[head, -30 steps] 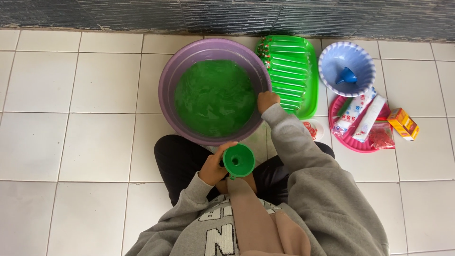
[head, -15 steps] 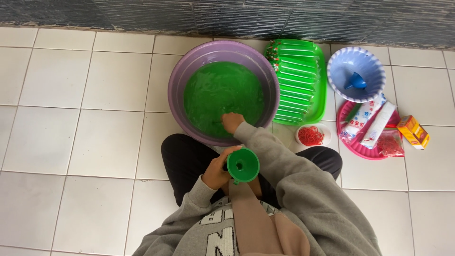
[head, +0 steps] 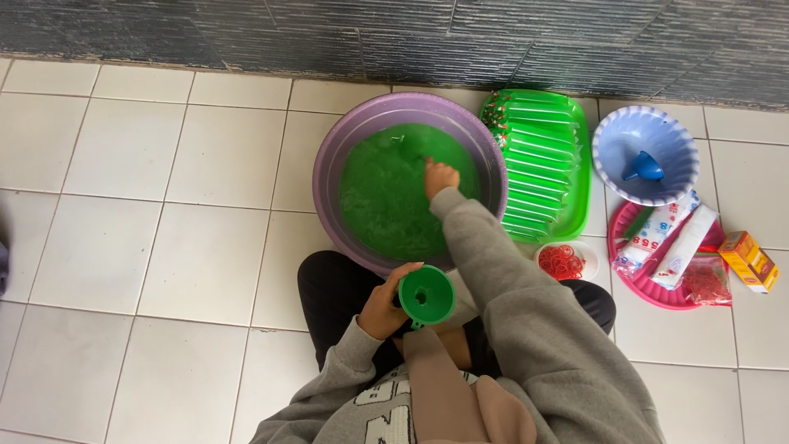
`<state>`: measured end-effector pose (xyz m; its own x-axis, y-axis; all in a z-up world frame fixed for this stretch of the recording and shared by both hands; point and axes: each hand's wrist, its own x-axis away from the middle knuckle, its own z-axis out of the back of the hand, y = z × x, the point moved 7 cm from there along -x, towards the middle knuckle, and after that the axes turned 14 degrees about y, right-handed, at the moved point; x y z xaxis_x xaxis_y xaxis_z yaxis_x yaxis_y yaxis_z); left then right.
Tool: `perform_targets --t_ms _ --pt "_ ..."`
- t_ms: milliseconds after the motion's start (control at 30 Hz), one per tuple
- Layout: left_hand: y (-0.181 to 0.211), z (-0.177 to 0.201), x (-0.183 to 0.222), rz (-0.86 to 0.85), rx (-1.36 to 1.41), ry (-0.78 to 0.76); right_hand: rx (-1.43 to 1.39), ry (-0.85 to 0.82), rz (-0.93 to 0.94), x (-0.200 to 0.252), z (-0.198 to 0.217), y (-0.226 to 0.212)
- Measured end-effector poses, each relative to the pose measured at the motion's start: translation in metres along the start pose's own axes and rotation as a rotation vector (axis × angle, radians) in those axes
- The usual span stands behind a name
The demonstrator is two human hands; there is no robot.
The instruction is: The person fills plastic sleeves with green liquid from a basin using a funnel and a ladle, then seals each one with a rubber band.
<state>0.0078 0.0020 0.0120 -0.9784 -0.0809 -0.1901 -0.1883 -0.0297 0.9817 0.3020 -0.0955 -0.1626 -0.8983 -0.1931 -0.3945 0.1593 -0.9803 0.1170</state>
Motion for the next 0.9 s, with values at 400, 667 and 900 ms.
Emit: perform_targets --t_ms 400,667,900 --pt "-0.006 0.002 0.013 0.051 -0.028 -0.023 0.116 0.225 0.032 0.016 -0.019 0.085" --pt "-0.019 0.007 0.012 0.081 -0.007 0.008 0.031 0.395 0.080 -0.006 -0.021 0.015" --pt "-0.014 0.011 -0.001 0.076 -0.007 0.001 -0.104 0.206 0.119 0.001 -0.026 -0.048"
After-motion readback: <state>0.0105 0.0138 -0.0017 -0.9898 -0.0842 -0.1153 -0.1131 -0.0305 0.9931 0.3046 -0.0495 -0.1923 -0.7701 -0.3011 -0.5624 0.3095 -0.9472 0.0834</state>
